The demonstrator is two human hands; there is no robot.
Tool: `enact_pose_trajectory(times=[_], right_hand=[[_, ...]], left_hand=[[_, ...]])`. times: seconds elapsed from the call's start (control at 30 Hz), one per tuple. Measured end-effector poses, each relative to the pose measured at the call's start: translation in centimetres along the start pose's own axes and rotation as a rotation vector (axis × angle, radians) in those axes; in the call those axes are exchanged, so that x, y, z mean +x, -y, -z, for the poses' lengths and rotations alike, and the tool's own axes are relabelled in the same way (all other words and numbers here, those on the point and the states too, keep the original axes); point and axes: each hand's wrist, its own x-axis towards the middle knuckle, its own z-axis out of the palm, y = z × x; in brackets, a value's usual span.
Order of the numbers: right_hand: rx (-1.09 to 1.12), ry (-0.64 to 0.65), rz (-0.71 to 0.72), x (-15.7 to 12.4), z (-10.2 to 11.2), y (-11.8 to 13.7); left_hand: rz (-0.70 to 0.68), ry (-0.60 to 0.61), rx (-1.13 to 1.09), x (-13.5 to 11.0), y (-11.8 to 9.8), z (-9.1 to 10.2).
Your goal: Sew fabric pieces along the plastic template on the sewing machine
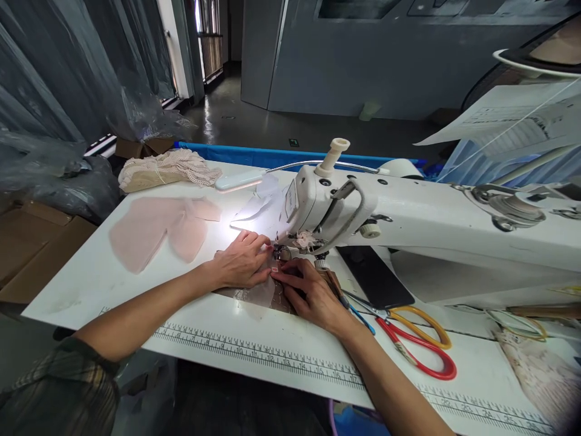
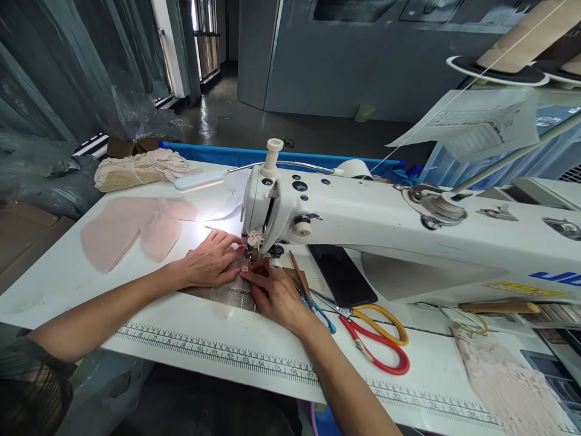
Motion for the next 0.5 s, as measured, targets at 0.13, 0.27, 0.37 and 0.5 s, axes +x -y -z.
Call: enact_pose_trajectory(times=[0.13, 0.27, 0.37, 0.5], right_hand=[[-0.004, 0.0, -0.001, 0.0, 0.0, 0.1], [-0.031, -0.023, 0.004, -0.1, -0.1, 0.1], [-0.038, -0.044, 0.017, -0.1, -0.2, 0.2], [-0.037, -0.07, 0.016, -0.2, -0.4, 0.3]], left_hand=[[-0.136, -0.027, -0.048, 0.2, -0.1, -0.2], [-0.222, 0.023, -0.122, 0.0, 0.2, 0.0], [-0.231, -0.007, -0.132, -0.3, 0.6, 0.3], [-0.25, -0.037, -0.086, -0.4, 0.9, 0.3]])
